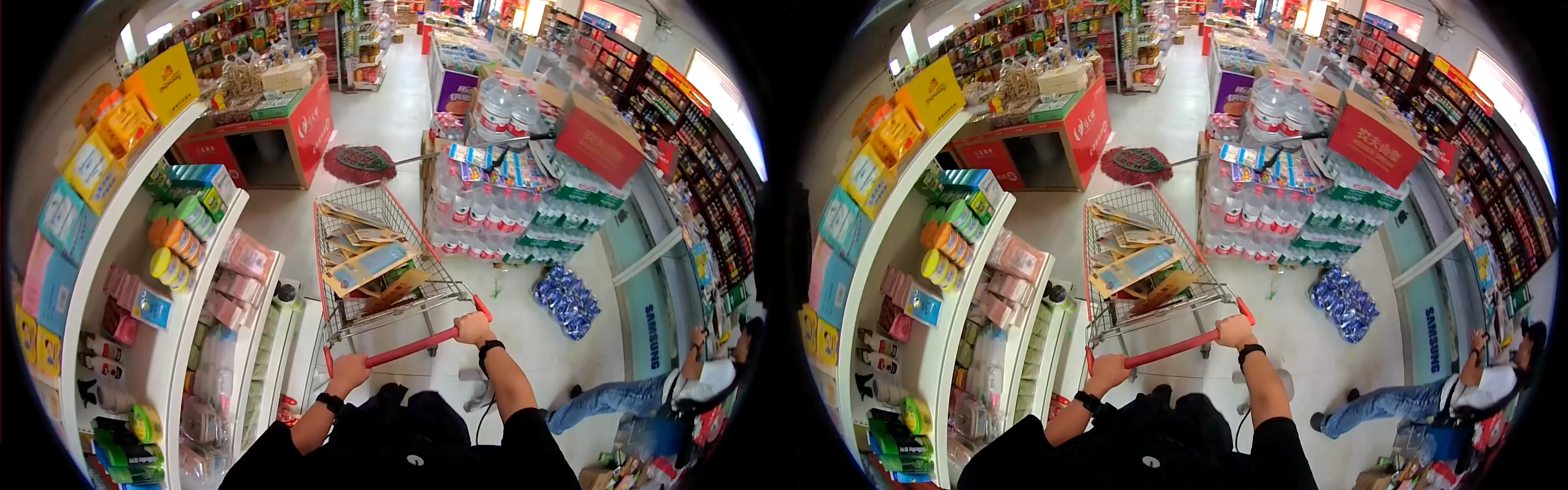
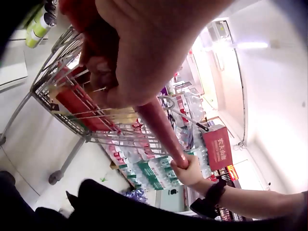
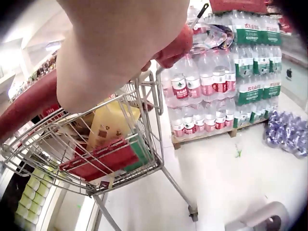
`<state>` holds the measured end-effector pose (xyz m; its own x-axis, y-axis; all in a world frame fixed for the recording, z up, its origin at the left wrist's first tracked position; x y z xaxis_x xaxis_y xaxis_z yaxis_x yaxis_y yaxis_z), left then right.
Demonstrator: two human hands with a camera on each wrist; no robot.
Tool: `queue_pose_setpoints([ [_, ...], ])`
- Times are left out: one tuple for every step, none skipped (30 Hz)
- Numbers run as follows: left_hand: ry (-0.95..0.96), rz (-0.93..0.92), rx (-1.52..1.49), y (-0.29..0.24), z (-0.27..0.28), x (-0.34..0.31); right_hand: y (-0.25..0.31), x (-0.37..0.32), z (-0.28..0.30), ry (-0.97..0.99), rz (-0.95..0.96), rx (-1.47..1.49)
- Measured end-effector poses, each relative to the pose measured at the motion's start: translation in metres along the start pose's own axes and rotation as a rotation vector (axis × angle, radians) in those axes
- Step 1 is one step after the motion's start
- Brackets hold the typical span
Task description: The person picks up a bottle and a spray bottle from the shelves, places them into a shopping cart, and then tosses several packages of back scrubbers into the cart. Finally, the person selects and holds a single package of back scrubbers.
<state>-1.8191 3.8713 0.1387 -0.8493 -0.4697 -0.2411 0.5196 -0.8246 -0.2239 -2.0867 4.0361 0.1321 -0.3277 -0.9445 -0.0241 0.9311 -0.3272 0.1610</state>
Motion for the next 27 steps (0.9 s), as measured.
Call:
queue_pose_setpoints([
  [-0.016,0.02,-0.014,0.001,0.003,0.015,-0.012,0.02,0.0,0.026,-0.009,0.013],
  [-0.037,0.041,-0.025,0.003,0.007,0.03,-0.022,0.037,-0.001,0.062,0.005,0.018],
  [-0.049,0.061,-0.022,0.003,0.014,0.046,-0.032,0.057,0.004,0.089,0.024,0.019],
  [-0.065,0.081,-0.018,0.003,0.021,0.062,-0.042,0.081,0.01,0.112,0.044,0.018],
  [-0.078,0.101,-0.014,0.004,0.029,0.077,-0.053,0.103,0.011,0.119,0.07,0.009],
  [-0.079,0.135,-0.009,0.005,0.04,0.093,-0.063,0.127,0.013,0.11,0.106,0.017],
  [-0.077,0.168,-0.012,0.004,0.05,0.108,-0.073,0.15,0.013,0.108,0.139,0.021],
  [-0.075,0.202,-0.016,0.002,0.055,0.125,-0.084,0.171,0.013,0.106,0.173,0.023],
  [-0.104,0.233,-0.01,0.008,0.053,0.143,-0.096,0.192,0.013,0.09,0.199,0.023],
  [-0.1,0.268,-0.004,0.011,0.055,0.16,-0.105,0.213,0.011,0.076,0.227,0.024],
  [-0.097,0.298,-0.021,0.014,0.06,0.177,-0.113,0.239,0.013,0.057,0.26,0.025],
  [-0.094,0.327,-0.034,0.016,0.068,0.193,-0.119,0.265,0.018,0.036,0.293,0.028],
  [-0.095,0.353,-0.055,0.017,0.079,0.208,-0.12,0.287,0.033,0.084,0.291,0.045],
  [-0.092,0.376,-0.074,0.021,0.087,0.221,-0.124,0.31,0.031,0.066,0.346,0.052],
  [-0.089,0.396,-0.094,0.021,0.093,0.237,-0.13,0.332,0.028,0.048,0.399,0.058],
  [-0.086,0.426,-0.084,0.025,0.096,0.255,-0.136,0.357,0.028,0.021,0.454,0.063],
  [-0.081,0.452,-0.068,0.031,0.098,0.268,-0.141,0.382,0.025,0.03,0.46,0.066],
  [-0.07,0.48,-0.055,0.038,0.105,0.281,-0.142,0.407,0.027,0.035,0.474,0.065],
  [-0.073,0.496,-0.055,0.045,0.111,0.294,-0.144,0.429,0.027,0.048,0.49,0.059],
  [-0.078,0.514,-0.063,0.051,0.116,0.307,-0.147,0.449,0.028,0.065,0.51,0.047],
  [-0.087,0.535,-0.077,0.059,0.121,0.319,-0.146,0.471,0.03,0.094,0.516,0.038],
  [-0.099,0.559,-0.089,0.067,0.125,0.332,-0.145,0.493,0.031,0.119,0.527,0.029],
  [-0.101,0.577,-0.093,0.075,0.129,0.346,-0.144,0.518,0.032,0.141,0.54,0.017],
  [-0.103,0.596,-0.095,0.086,0.132,0.36,-0.14,0.542,0.038,0.13,0.569,0.017],
  [-0.1,0.613,-0.097,0.096,0.134,0.372,-0.138,0.564,0.042,0.12,0.597,0.02],
  [-0.117,0.637,-0.124,0.108,0.137,0.386,-0.136,0.586,0.046,0.111,0.624,0.024],
  [-0.134,0.659,-0.15,0.12,0.139,0.4,-0.133,0.611,0.049,0.097,0.643,0.039],
])
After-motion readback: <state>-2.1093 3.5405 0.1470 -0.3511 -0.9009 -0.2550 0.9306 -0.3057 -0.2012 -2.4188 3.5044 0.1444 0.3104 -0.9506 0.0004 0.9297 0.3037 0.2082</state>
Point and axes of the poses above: each hand's wrist, its own x-axis towards the middle knuckle, its own z-axis out of the back of the hand, y = z × x, the point moved 8 cm from there along x, towards the middle knuckle, and after that the axes turned 7 degrees about x, right-handed, at the moved point
